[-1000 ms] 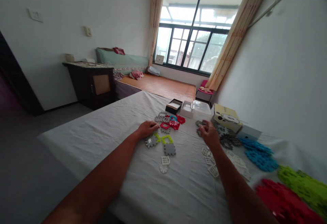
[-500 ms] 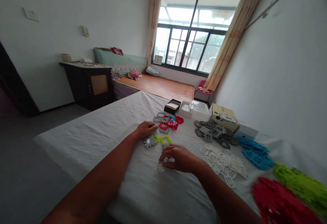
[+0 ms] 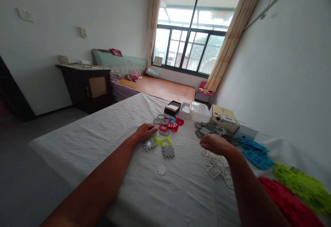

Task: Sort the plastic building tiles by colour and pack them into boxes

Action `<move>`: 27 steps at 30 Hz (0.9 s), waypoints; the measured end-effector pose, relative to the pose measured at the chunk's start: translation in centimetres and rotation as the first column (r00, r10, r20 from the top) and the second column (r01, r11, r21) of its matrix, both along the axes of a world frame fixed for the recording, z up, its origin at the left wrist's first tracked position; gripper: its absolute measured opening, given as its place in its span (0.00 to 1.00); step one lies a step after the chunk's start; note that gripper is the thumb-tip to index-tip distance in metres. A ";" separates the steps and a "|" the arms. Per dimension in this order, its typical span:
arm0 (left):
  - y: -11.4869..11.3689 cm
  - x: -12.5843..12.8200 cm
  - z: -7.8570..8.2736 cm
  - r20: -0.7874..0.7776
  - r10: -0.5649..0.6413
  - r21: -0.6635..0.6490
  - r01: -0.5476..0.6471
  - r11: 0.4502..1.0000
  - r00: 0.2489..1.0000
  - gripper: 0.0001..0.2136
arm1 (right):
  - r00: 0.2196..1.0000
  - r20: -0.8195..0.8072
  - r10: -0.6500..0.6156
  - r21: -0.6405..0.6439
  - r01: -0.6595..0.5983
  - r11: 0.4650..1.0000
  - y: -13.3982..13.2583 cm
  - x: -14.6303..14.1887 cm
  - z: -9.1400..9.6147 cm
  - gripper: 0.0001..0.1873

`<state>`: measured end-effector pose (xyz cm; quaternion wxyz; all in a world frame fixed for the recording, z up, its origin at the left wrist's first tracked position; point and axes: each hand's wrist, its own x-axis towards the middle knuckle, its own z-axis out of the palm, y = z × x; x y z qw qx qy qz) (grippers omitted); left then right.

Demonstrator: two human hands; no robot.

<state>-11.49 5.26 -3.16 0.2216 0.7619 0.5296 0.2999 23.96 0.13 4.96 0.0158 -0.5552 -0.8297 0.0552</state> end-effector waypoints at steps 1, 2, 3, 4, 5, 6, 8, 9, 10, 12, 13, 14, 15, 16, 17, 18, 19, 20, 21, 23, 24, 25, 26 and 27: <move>0.0 0.0 0.0 0.002 0.001 -0.004 -0.001 1.000 1.000 0.21 | 0.999 -0.024 0.027 0.007 -0.027 1.000 -0.3 -0.8 0.1 0.09; -0.1 0.0 0.1 0.003 0.004 -0.008 -0.004 1.000 1.000 0.21 | 0.994 -0.065 0.084 -0.005 -0.084 0.996 -0.7 -2.0 0.1 0.10; -0.1 0.0 0.1 0.005 0.006 -0.010 -0.006 1.000 1.000 0.21 | 0.979 -0.125 0.161 -0.029 -0.166 0.986 -1.3 -3.4 0.0 0.11; -0.2 0.1 0.2 0.007 0.010 -0.009 -0.010 1.000 1.000 0.21 | 0.949 -0.196 0.248 -0.059 -0.264 0.963 -1.9 -4.9 -0.1 0.11; -0.3 0.1 0.2 0.008 0.016 -0.008 -0.016 1.000 1.000 0.21 | 0.904 -0.268 0.334 -0.095 -0.370 0.924 -2.7 -6.5 -0.3 0.11; -0.3 0.1 0.3 0.008 0.024 -0.005 -0.024 1.000 1.000 0.21 | 0.855 -0.325 0.405 -0.128 -0.464 0.877 -3.4 -8.0 -0.6 0.11; -0.5 0.1 0.4 0.003 0.037 0.007 -0.037 0.999 0.999 0.21 | 0.784 -0.376 0.493 -0.169 -0.581 0.796 -4.9 -10.5 -1.2 0.14; -0.5 0.2 0.4 -0.001 0.039 0.013 -0.039 0.999 0.999 0.21 | 0.769 -0.376 0.517 -0.176 -0.606 0.775 -5.5 -11.4 -1.6 0.16; -0.5 0.2 0.4 -0.004 0.041 0.017 -0.041 0.999 0.999 0.20 | 0.766 -0.365 0.530 -0.176 -0.615 0.768 -5.9 -12.0 -2.0 0.18; -0.6 0.2 0.5 -0.009 0.040 0.022 -0.040 0.999 0.999 0.20 | 0.775 -0.334 0.537 -0.155 -0.607 0.780 -6.5 -12.7 -2.6 0.17; -0.6 0.2 0.5 -0.010 0.038 0.023 -0.038 0.999 0.999 0.19 | 0.779 -0.320 0.538 -0.140 -0.601 0.787 -6.7 -12.9 -2.8 0.15; -0.6 0.2 0.5 -0.011 0.037 0.025 -0.036 0.999 0.999 0.19 | 0.782 -0.306 0.543 -0.124 -0.599 0.791 -6.8 -13.0 -3.0 0.13; -0.6 0.2 0.5 -0.012 0.035 0.028 -0.034 0.999 0.999 0.19 | 0.783 -0.290 0.550 -0.108 -0.598 0.794 -6.8 -13.1 -3.1 0.12; -0.6 0.2 0.5 -0.013 0.033 0.031 -0.033 0.999 0.999 0.19 | 0.786 -0.268 0.558 -0.092 -0.597 0.797 -6.9 -13.2 -3.2 0.12; -0.6 0.2 0.4 -0.014 0.031 0.033 -0.031 0.999 0.999 0.19 | 0.791 -0.237 0.565 -0.076 -0.594 0.800 -7.0 -13.3 -3.1 0.12; -0.5 0.2 0.4 -0.016 0.030 0.036 -0.030 0.999 0.999 0.19 | 0.799 -0.201 0.567 -0.059 -0.588 0.807 -7.0 -13.4 -3.0 0.13; -0.5 0.2 0.4 -0.017 0.030 0.037 -0.030 0.999 0.999 0.19 | 0.811 -0.162 0.562 -0.042 -0.575 0.817 -7.0 -13.4 -2.8 0.13; -0.5 0.2 0.3 -0.018 0.031 0.038 -0.031 0.999 0.999 0.19 | 0.828 -0.124 0.548 -0.025 -0.554 0.832 -7.0 -13.3 -2.6 0.14; -0.5 0.2 0.3 -0.019 0.033 0.036 -0.032 0.999 0.999 0.19 | 0.849 -0.089 0.521 -0.006 -0.523 0.852 -6.7 -13.1 -2.3 0.14; -0.4 0.1 0.1 -0.018 0.029 0.029 -0.028 0.999 0.999 0.19 | 0.907 -0.024 0.420 0.031 -0.419 0.908 -5.9 -11.8 -1.8 0.14; -0.3 0.1 0.1 -0.016 0.025 0.027 -0.024 0.999 1.000 0.20 | 0.938 0.012 0.348 0.037 -0.348 0.937 -5.2 -10.7 -1.5 0.14; -0.3 0.0 0.1 -0.014 0.018 0.026 -0.017 1.000 1.000 0.20 | 0.962 0.056 0.267 0.029 -0.269 0.963 -4.5 -9.5 -1.3 0.14; -0.3 0.0 0.1 -0.013 0.009 0.027 -0.009 1.000 1.000 0.20 | 0.977 0.105 0.188 0.009 -0.190 0.982 -3.8 -8.1 -1.1 0.13; -0.3 0.0 0.1 -0.012 0.003 0.030 -0.002 1.000 1.000 0.20 | 0.980 0.156 0.120 -0.016 -0.119 0.993 -3.2 -6.7 -1.0 0.12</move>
